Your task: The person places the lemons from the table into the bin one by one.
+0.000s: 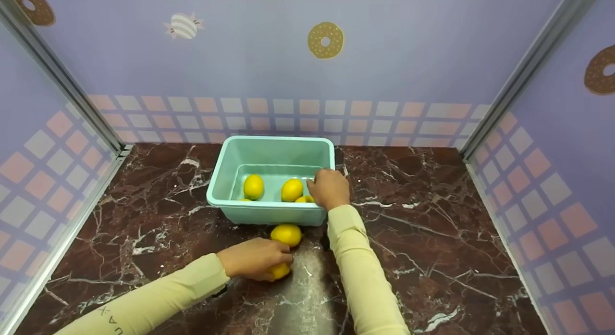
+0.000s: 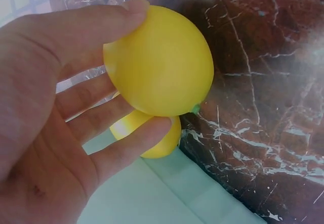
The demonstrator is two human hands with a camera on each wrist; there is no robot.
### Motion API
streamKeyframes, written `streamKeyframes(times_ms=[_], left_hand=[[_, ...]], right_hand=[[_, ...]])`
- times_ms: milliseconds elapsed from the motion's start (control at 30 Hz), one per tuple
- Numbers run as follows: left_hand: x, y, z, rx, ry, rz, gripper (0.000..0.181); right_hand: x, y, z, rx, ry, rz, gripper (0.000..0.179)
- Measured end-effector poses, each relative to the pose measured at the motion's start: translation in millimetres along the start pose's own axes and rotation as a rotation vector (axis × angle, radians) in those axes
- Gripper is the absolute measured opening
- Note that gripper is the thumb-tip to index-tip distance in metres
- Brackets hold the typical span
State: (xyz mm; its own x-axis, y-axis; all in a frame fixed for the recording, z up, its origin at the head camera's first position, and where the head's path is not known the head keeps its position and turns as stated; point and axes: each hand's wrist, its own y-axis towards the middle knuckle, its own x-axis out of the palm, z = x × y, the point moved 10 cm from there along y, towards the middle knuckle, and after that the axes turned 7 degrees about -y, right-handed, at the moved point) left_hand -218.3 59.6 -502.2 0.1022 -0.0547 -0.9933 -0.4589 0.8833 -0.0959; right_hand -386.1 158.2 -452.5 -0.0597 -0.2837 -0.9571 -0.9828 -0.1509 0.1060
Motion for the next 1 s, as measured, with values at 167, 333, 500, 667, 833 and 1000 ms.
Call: streamKeyframes(times_ms=[167,333,500,667,833,1000], left_hand=[[4.1,0.0,-1.0,-0.010,0.010,-0.016,0.024],[6.9,-0.7,-1.0,-0.016,-0.022,-0.029,0.029],[8.5,-1.4,-1.2,-0.031,-0.037,-0.044,0.031],[12.6,-3.2,-0.4,-0.048,-0.031,-0.086,0.034],[15.4,-3.9,0.2,-0.047,-0.036,-0.105,0.034],[16.7,-3.6,0.3,-0.039,-0.020,-0.113,0.037]], right_hand=[[1.2,0.3,0.8,0.010,-0.007,-0.006,0.039],[2.6,0.4,1.5,0.015,-0.006,-0.021,0.038],[2.1,-0.5,0.2,0.013,-0.007,-0.031,0.034],[1.6,-1.0,-0.3,0.015,-0.006,-0.030,0.036],[0.2,-1.1,-1.0,0.009,-0.006,-0.018,0.035],[0.1,-0.5,-0.4,0.012,-0.011,-0.018,0.036]])
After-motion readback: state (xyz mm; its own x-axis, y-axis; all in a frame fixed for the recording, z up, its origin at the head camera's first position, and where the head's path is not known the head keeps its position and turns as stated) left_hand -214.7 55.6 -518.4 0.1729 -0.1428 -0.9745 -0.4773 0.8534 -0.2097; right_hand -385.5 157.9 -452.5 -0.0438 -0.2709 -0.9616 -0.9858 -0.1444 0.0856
